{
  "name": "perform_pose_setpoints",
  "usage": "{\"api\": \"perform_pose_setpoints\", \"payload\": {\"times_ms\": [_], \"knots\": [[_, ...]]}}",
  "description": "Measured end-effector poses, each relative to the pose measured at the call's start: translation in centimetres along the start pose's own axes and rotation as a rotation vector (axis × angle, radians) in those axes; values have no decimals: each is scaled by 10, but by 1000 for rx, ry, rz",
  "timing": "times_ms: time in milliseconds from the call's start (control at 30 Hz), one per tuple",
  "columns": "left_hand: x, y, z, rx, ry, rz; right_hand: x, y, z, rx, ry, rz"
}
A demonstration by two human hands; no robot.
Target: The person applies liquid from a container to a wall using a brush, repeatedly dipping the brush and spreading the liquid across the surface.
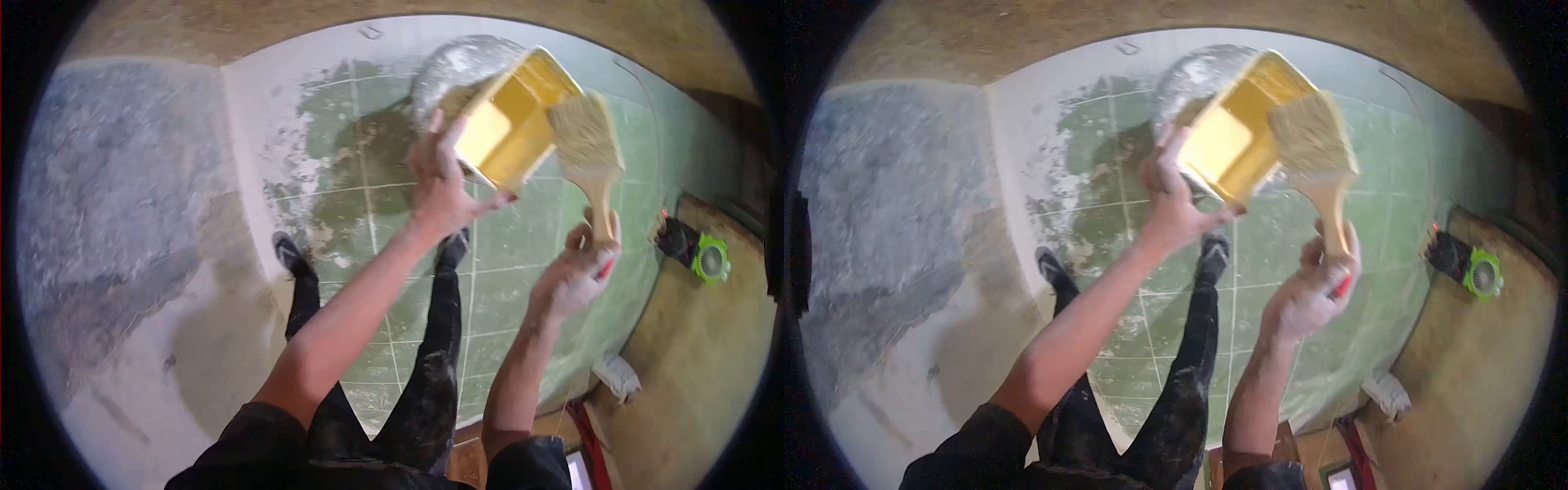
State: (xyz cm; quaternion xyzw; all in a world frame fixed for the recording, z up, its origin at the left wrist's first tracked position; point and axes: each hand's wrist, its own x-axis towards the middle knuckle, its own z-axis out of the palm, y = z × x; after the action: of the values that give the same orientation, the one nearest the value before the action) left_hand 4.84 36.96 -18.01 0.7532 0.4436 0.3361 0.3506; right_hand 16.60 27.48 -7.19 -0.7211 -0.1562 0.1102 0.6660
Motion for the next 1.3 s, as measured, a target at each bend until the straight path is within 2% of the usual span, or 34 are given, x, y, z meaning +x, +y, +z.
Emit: {"api": "perform_pose_setpoints", "payload": {"times_ms": [33,67,100,167,233,267,300,333,367,433,500,533,567,633,700,800,833,867,900,967,1000,1033,1067,1100,1133,1267,1300], "knots": [[4,3,-2,10,-1,-23,-3,-7,4,34,-19,26],[7,1,-6,48,-7,51,-8,-14,3,147,-7,133],[9,5,-15,52,-77,-7,-15,-20,7,257,3,240],[-3,8,-30,-52,-17,-50,-38,-42,27,295,-38,331],[-19,3,-63,-95,-48,-96,-65,-58,46,309,-57,380],[-28,0,-79,-166,-83,-137,-81,-64,58,335,-164,408],[-46,-9,-93,-136,-159,-203,-99,-67,73,353,-270,436],[-67,-29,-102,-45,-198,-195,-119,-63,91,310,-274,468],[-90,-51,-114,-87,-255,-290,-136,-54,104,289,-421,452],[-112,-94,-147,-116,-240,-330,-173,-39,144,217,-469,571],[-149,-150,-179,-366,-556,-493,-209,-9,179,74,-594,616],[-167,-173,-195,-378,-568,-513,-231,12,201,-49,-582,640],[-181,-198,-209,-315,-569,-504,-248,32,222,-16,-641,784],[-207,-241,-230,-255,-578,-530,-288,90,271,-33,-678,861],[-235,-281,-248,182,-976,-391,-333,159,315,-35,-694,965],[-265,-312,-256,116,-1024,-508,-398,243,365,29,-629,1103],[-275,-318,-256,46,-1030,-582,-412,262,381,22,-626,1114],[-309,-326,-249,55,-854,-474,-427,280,394,-1,-677,1112],[-319,-321,-251,50,-868,-498,-446,298,401,-27,-724,1118],[-319,-307,-252,-411,-547,-832,-479,330,415,12,-687,1088],[-336,-308,-242,-413,-549,-844,-490,347,423,66,-659,1026],[-361,-306,-231,-550,-518,-880,-501,364,426,57,-660,1040],[-378,-302,-224,-684,-482,-915,-511,379,430,21,-698,981],[-387,-300,-222,-682,-479,-926,-520,394,437,-10,-738,917],[-391,-296,-218,-772,-466,-1023,-529,409,442,-30,-754,840],[-394,-282,-222,-1130,-400,-1411,-557,443,462,-99,-806,863],[-391,-282,-224,-1129,-400,-1417,-564,449,468,-153,-824,812]]}}
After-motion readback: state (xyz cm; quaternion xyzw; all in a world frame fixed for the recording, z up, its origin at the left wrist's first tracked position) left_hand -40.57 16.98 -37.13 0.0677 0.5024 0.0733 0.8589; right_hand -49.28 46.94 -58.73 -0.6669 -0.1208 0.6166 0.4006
